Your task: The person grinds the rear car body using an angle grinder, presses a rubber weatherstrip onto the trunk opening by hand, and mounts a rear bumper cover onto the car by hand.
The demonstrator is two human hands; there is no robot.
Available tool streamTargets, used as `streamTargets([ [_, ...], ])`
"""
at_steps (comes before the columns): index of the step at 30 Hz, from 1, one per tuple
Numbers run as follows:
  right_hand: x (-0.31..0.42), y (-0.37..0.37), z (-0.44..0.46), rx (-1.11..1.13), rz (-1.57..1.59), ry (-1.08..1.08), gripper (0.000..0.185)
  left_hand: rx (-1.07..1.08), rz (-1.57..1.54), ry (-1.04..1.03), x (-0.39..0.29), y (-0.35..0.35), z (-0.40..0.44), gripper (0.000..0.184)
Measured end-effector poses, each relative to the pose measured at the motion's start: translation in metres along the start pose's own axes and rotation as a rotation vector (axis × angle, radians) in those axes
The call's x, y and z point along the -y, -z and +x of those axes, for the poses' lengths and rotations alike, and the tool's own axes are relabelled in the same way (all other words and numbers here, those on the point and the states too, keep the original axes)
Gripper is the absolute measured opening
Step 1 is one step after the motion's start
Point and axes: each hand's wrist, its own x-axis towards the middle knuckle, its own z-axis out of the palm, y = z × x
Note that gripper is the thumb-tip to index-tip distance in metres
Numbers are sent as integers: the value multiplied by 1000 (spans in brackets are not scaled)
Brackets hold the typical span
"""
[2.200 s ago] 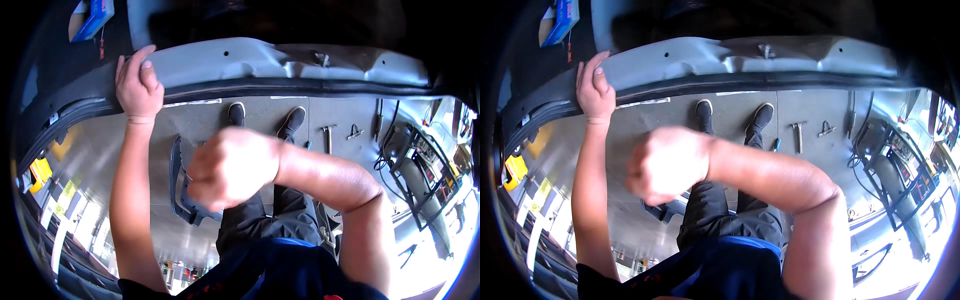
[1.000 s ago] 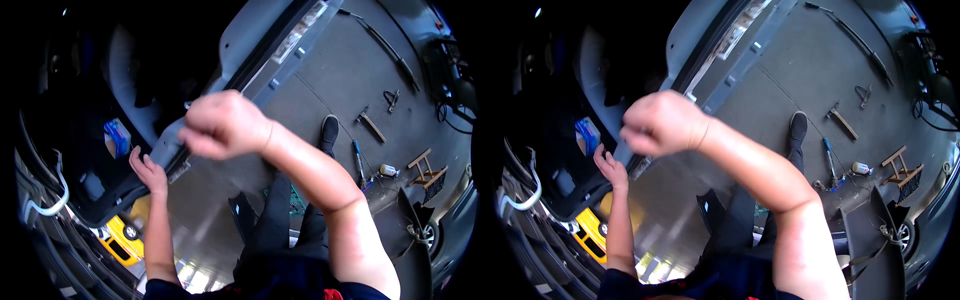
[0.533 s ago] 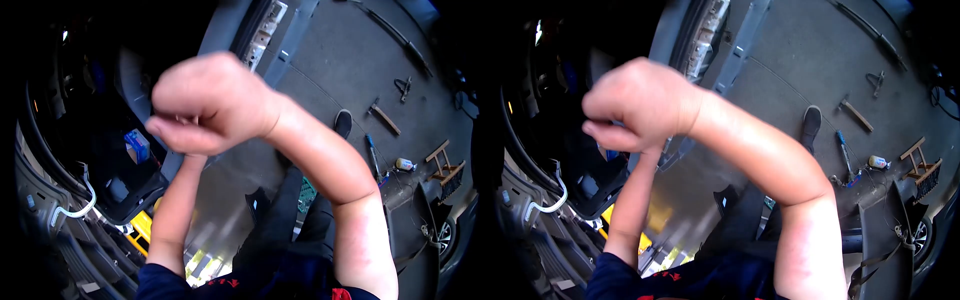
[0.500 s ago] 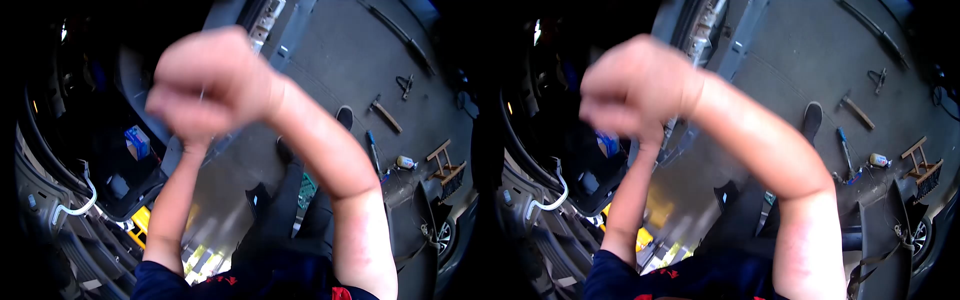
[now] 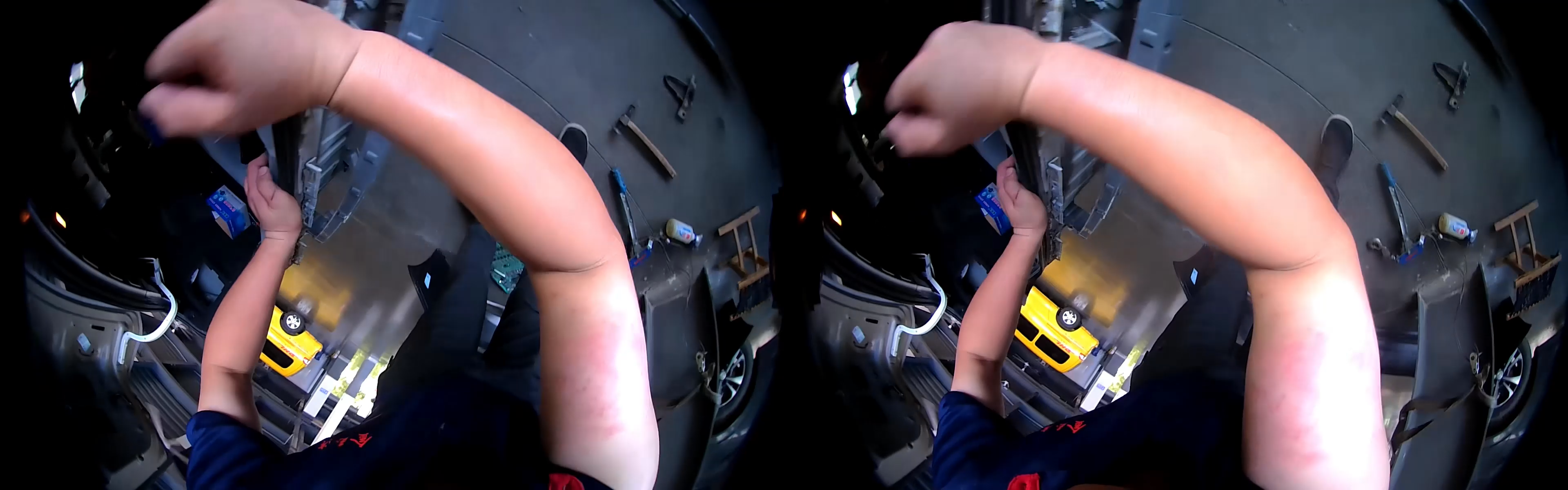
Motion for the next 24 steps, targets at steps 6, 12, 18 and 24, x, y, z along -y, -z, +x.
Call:
streamTargets([
  [6, -22, 19, 15, 105, 5, 123, 37, 33, -4, 60, 6, 7, -8, 37],
  [12, -31, 15, 17, 125, 11, 120, 34, 57, -74, 36, 12, 3, -1, 37],
  [18, -29, 31, 13, -70, 93, 217, 30, 25, 25, -30, 7, 1, -1, 32],
  [24, -4, 36, -10, -289, 262, 51, 30, 111, 2, 33, 5, 6, 6, 37],
])
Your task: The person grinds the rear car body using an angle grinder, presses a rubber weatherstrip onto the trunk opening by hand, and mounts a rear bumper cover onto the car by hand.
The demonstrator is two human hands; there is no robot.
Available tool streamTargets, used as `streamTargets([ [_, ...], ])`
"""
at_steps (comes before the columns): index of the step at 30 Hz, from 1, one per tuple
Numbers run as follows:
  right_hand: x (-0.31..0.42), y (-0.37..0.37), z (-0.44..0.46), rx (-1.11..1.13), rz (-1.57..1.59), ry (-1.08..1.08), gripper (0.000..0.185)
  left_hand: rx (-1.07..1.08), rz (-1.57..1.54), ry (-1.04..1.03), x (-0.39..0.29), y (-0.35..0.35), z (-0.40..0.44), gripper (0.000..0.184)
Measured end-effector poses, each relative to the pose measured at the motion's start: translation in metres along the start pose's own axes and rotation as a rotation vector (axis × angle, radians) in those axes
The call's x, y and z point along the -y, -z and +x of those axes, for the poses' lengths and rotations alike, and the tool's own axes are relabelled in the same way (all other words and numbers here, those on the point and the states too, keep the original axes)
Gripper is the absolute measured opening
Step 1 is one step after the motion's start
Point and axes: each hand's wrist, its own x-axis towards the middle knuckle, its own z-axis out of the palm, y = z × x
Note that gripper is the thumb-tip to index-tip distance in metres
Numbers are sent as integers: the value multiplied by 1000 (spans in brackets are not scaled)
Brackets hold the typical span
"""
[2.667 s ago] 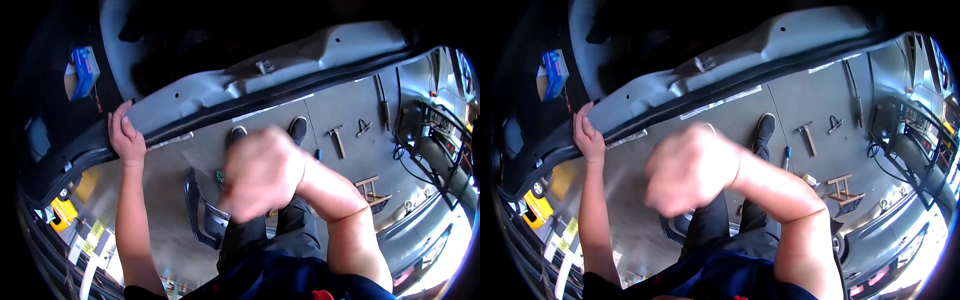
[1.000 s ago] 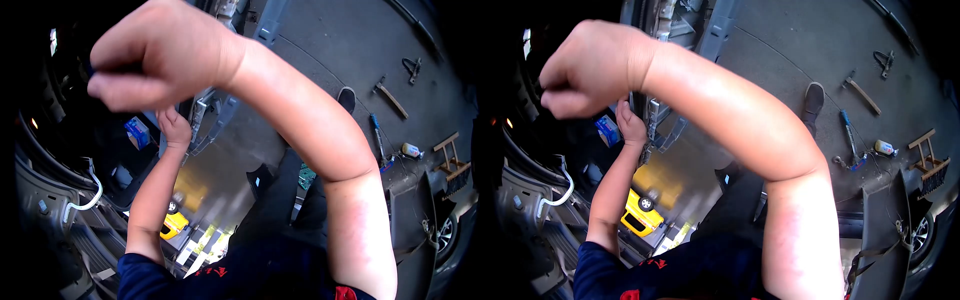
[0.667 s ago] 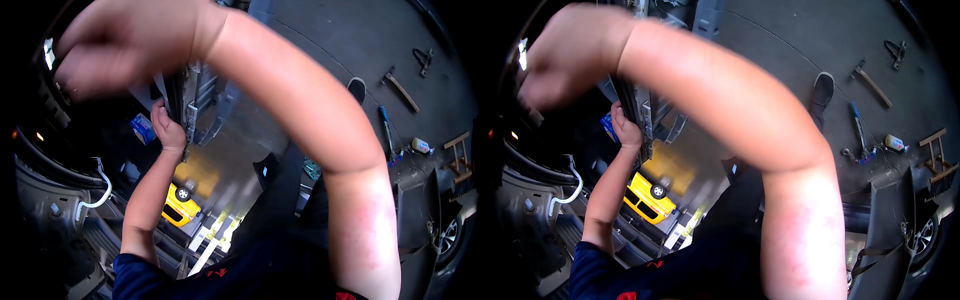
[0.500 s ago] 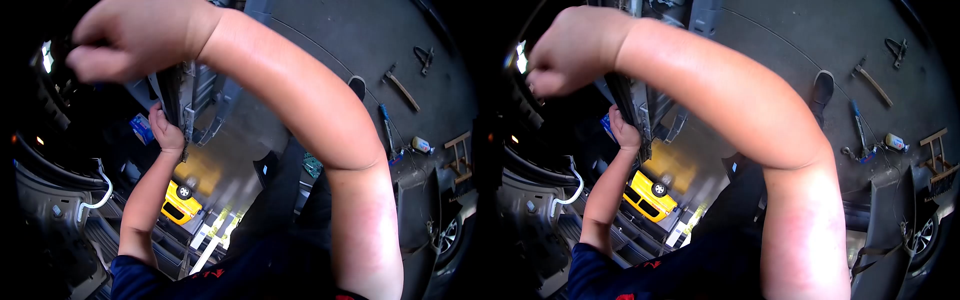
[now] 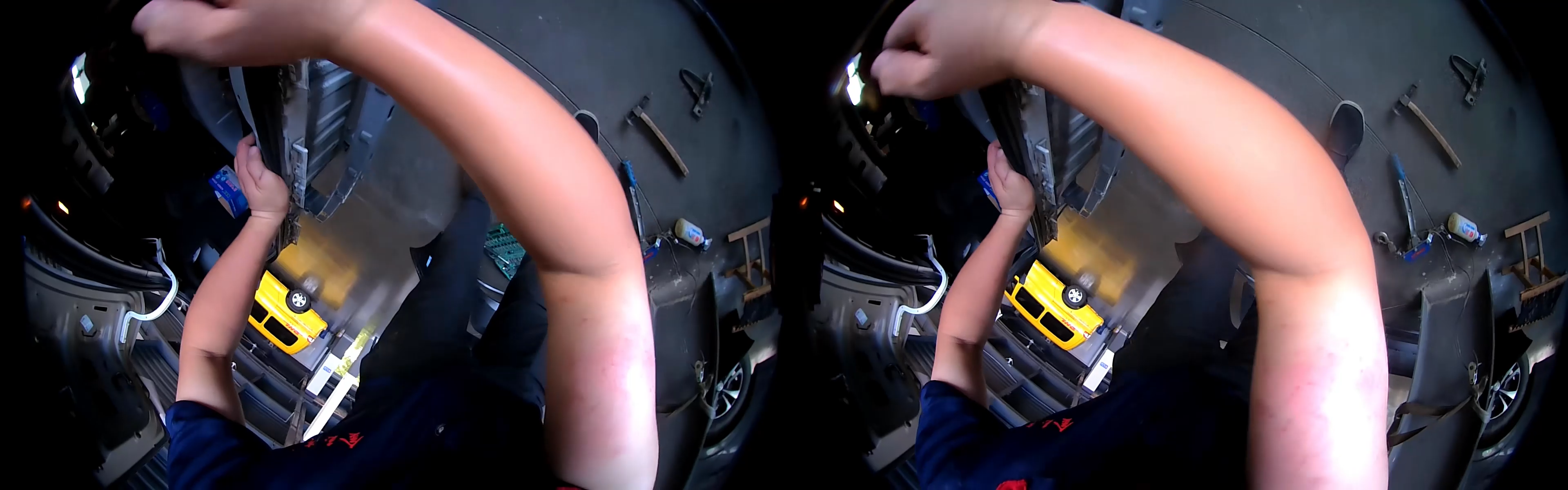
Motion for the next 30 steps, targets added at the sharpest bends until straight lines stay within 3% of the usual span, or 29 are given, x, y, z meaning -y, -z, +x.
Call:
streamTargets([
  [3, 26, 51, -79, -39, -85, -410, 23, 53, 52, -42, -4, 3, 9, 39],
  [4, 14, 80, -133, -55, -166, -342, 32, 93, 62, -73, -5, 5, 11, 40],
  [5, 21, 119, -182, 26, -340, -630, 32, 130, 20, -52, 1, 10, 15, 38],
  [6, 32, 161, -232, 73, -532, -908, 33, 46, 198, -128, -5, 15, 18, 37],
  [7, 49, 195, -286, -6, -753, -1014, 36, -40, 374, -205, -19, 25, 25, 36],
  [9, 100, 264, -375, -115, -938, -1354, 40, -146, 108, -367, -68, 43, 50, 38],
  [10, 125, 310, -440, -127, -1122, -1382, 40, -205, 157, -567, -91, 48, 62, 40],
  [11, 157, 344, -491, -221, -1139, -1446, 42, -285, 90, -683, -105, 46, 77, 40],
  [12, 195, 373, -521, -296, -1032, -1673, 43, -346, 169, -793, -113, 37, 89, 35],
  [13, 226, 393, -557, -470, -1046, -1706, 39, -194, 247, -798, -123, 13, 99, 38],
  [14, 247, 394, -574, -684, -1199, -1651, 35, -48, 320, -803, -130, -7, 106, 43],
  [15, 270, 428, -626, -725, -1323, -1650, 33, -233, 301, -821, -124, -16, 107, 44],
  [16, 282, 438, -644, -933, -1293, -1724, 33, -426, 277, -838, -118, -23, 106, 46],
  [18, 245, 413, -608, -1007, -1094, -1523, 33, -260, 75, -613, -129, -25, 97, 47],
  [22, 120, 322, -444, -890, -832, -1264, 34, -263, 180, -699, -118, -22, 105, 50],
  [23, 89, 293, -394, -847, -789, -1197, 35, -379, 185, -693, -129, -19, 96, 35],
  [24, 65, 262, -342, -780, -742, -1112, 35, -219, 288, -549, -145, -8, 85, 47],
  [27, 28, 149, -188, -455, -342, -694, 25, -275, 257, -700, -135, -16, 95, 49],
  [29, 44, 93, -107, -484, -293, -860, 21, -289, 202, -696, -134, -20, 95, 59],
  [30, 36, 67, -75, -228, -161, -529, 21, -317, 138, -740, -126, -27, 97, 68],
])
